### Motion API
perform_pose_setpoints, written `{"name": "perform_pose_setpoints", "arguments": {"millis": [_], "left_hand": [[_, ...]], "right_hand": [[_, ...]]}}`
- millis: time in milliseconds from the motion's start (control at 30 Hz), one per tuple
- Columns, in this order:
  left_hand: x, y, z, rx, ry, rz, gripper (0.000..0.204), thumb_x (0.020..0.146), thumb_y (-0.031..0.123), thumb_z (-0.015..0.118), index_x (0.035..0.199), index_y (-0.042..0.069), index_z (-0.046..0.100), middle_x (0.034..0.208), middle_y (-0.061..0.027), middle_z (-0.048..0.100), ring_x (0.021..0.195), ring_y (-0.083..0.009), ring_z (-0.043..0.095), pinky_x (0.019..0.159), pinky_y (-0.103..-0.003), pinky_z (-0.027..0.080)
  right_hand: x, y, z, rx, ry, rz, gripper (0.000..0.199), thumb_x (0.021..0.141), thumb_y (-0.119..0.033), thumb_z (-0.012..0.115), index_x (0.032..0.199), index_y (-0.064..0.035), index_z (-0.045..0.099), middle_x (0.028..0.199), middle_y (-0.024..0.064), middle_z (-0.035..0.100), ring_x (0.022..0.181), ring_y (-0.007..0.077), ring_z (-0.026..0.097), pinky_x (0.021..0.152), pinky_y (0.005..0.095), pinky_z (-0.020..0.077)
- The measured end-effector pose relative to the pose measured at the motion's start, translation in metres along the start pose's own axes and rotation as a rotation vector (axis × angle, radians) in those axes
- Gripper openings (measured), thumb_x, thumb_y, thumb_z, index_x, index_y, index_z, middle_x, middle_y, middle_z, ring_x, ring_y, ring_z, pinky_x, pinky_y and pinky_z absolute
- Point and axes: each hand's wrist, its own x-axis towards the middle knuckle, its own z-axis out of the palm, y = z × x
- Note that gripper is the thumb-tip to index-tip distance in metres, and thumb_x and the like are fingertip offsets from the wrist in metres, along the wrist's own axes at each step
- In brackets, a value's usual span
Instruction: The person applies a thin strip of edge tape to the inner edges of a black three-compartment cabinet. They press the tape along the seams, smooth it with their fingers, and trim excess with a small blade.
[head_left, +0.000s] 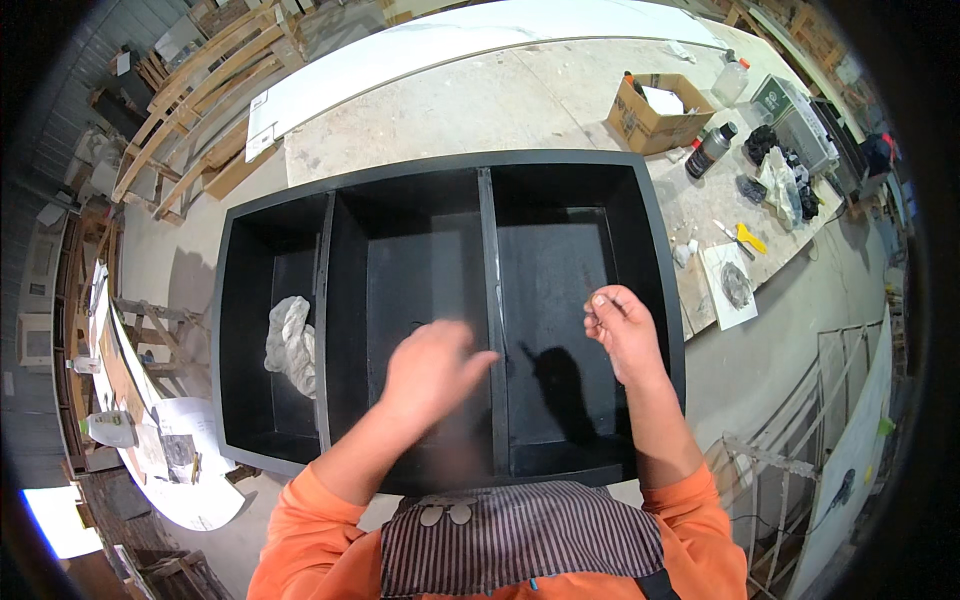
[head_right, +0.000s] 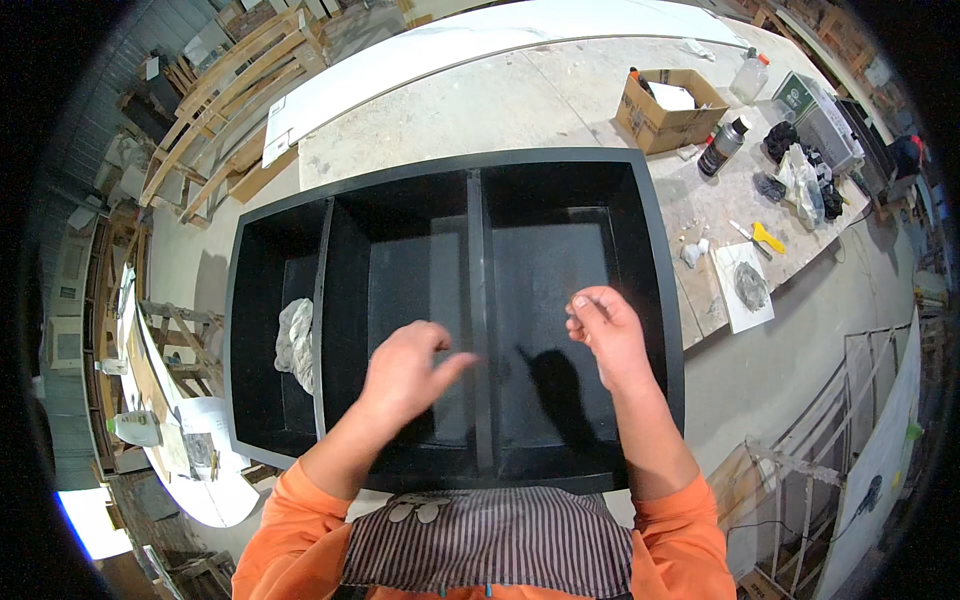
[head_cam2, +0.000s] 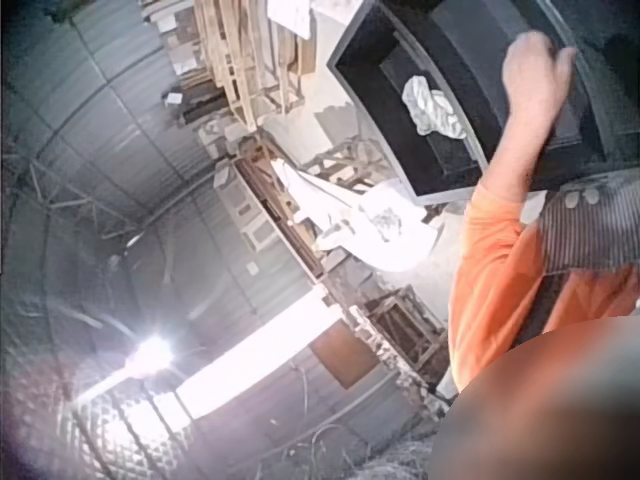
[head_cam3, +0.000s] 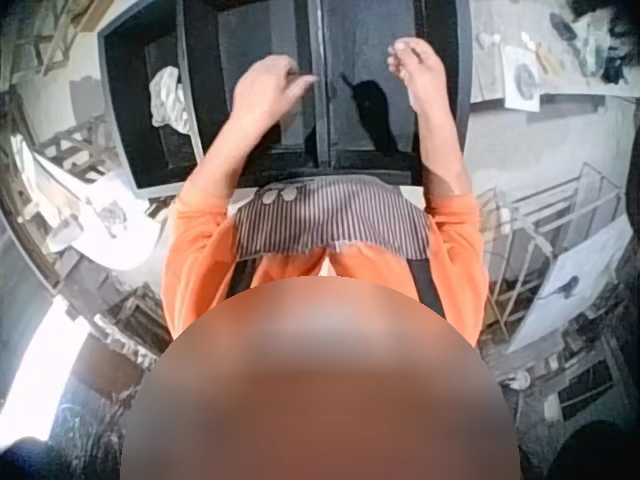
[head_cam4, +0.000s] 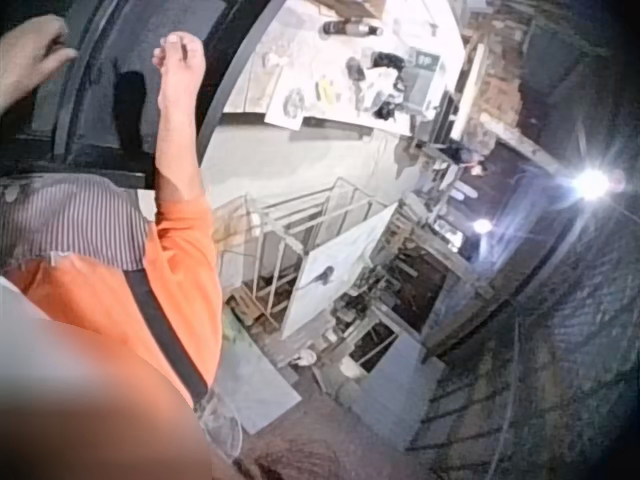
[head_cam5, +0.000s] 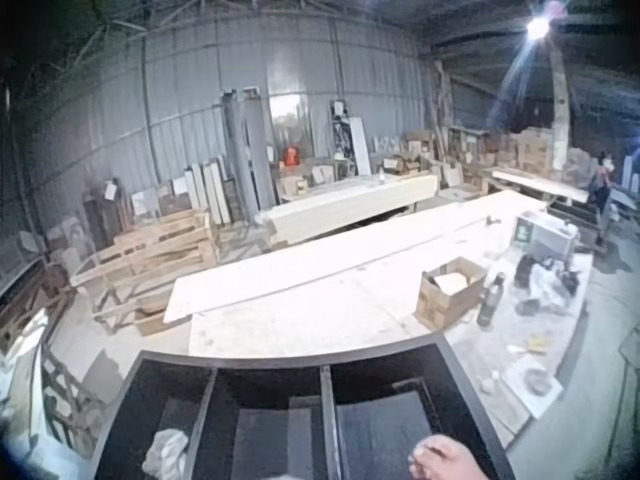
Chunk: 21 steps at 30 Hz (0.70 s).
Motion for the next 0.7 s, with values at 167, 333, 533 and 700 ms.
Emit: {"name": "perform_pose_setpoints", "arguments": {"millis": [167,333,533,700], "left_hand": [[0.027,0.029,0.034,0.241,-0.044,0.117,0.038,0.082,0.040,0.070,0.083,0.003,0.061,0.082,-0.0148,0.063,0.079,-0.0313,0.063,0.068,-0.041,0.052],[0.041,0.031,0.040,0.243,-0.210,0.093,0.016,0.079,0.021,0.062,0.076,0.005,0.065,0.077,-0.0143,0.066,0.076,-0.0333,0.066,0.070,-0.043,0.054],[0.038,0.064,0.028,0.097,-0.108,0.168,0.017,0.080,0.019,0.060,0.074,0.004,0.065,0.077,-0.0160,0.065,0.077,-0.0342,0.065,0.072,-0.045,0.054],[0.013,0.087,0.038,-0.106,-0.132,0.460,0.012,0.079,0.014,0.065,0.076,0.005,0.057,0.073,-0.0114,0.058,0.069,-0.0298,0.061,0.063,-0.041,0.050]], "right_hand": [[0.001,0.014,0.003,-0.077,-0.024,0.027,0.008,0.098,-0.015,0.061,0.098,-0.0070,0.062,0.089,0.0016,0.063,0.077,0.0097,0.059,0.071,0.0246,0.0489],[0.006,0.014,-0.006,-0.083,0.030,0.031,0.008,0.098,-0.016,0.061,0.098,-0.0076,0.062,0.089,0.0008,0.063,0.077,0.0094,0.058,0.070,0.0243,0.0485],[0.006,0.011,-0.007,-0.069,0.090,-0.030,0.009,0.098,-0.017,0.061,0.097,-0.0077,0.061,0.089,0.0011,0.063,0.077,0.0093,0.058,0.070,0.0232,0.0486],[0.012,0.008,-0.014,0.021,0.184,-0.059,0.011,0.097,-0.016,0.061,0.099,-0.0057,0.062,0.090,0.0024,0.064,0.077,0.0098,0.058,0.069,0.0243,0.0481]]}}
